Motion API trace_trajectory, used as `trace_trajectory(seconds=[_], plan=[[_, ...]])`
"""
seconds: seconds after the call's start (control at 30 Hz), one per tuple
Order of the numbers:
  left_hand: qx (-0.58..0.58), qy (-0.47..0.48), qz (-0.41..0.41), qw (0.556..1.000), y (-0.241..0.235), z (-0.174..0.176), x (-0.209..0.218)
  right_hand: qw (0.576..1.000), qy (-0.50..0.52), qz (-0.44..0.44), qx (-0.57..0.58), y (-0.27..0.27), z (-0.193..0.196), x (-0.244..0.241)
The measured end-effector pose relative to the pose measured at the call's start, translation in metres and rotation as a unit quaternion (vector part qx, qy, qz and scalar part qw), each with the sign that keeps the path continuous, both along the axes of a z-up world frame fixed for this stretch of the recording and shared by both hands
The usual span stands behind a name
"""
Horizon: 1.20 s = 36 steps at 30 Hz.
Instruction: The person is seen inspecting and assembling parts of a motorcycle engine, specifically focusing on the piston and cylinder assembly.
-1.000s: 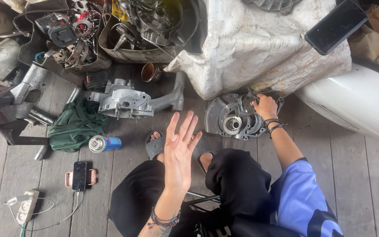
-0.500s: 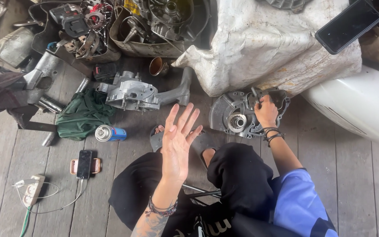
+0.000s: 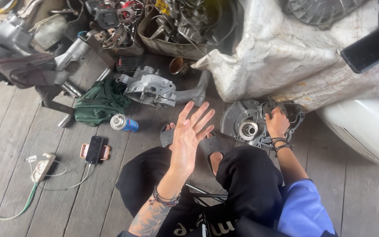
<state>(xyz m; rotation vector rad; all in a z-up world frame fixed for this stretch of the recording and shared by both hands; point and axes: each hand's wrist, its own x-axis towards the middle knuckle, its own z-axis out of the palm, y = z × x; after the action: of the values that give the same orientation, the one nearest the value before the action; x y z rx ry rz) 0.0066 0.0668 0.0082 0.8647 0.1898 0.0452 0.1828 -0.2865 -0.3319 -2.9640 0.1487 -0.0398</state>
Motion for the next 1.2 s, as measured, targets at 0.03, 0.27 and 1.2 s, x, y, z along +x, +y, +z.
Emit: trace_trajectory(seconds=[0.03,0.27,1.2], plan=[[0.001,-0.001,0.007,1.000,0.004,0.001,-0.001,1.000,-0.001,0.007,0.001,0.003,0.005,-0.001],[0.010,-0.001,0.021,1.000,0.047,0.030,-0.010,0.980,-0.146,0.102,0.085,0.042,0.050,0.021],[0.156,0.063,0.244,0.955,0.298,-0.206,0.283,0.748,0.039,0.350,0.563,0.471,0.130,0.232]])
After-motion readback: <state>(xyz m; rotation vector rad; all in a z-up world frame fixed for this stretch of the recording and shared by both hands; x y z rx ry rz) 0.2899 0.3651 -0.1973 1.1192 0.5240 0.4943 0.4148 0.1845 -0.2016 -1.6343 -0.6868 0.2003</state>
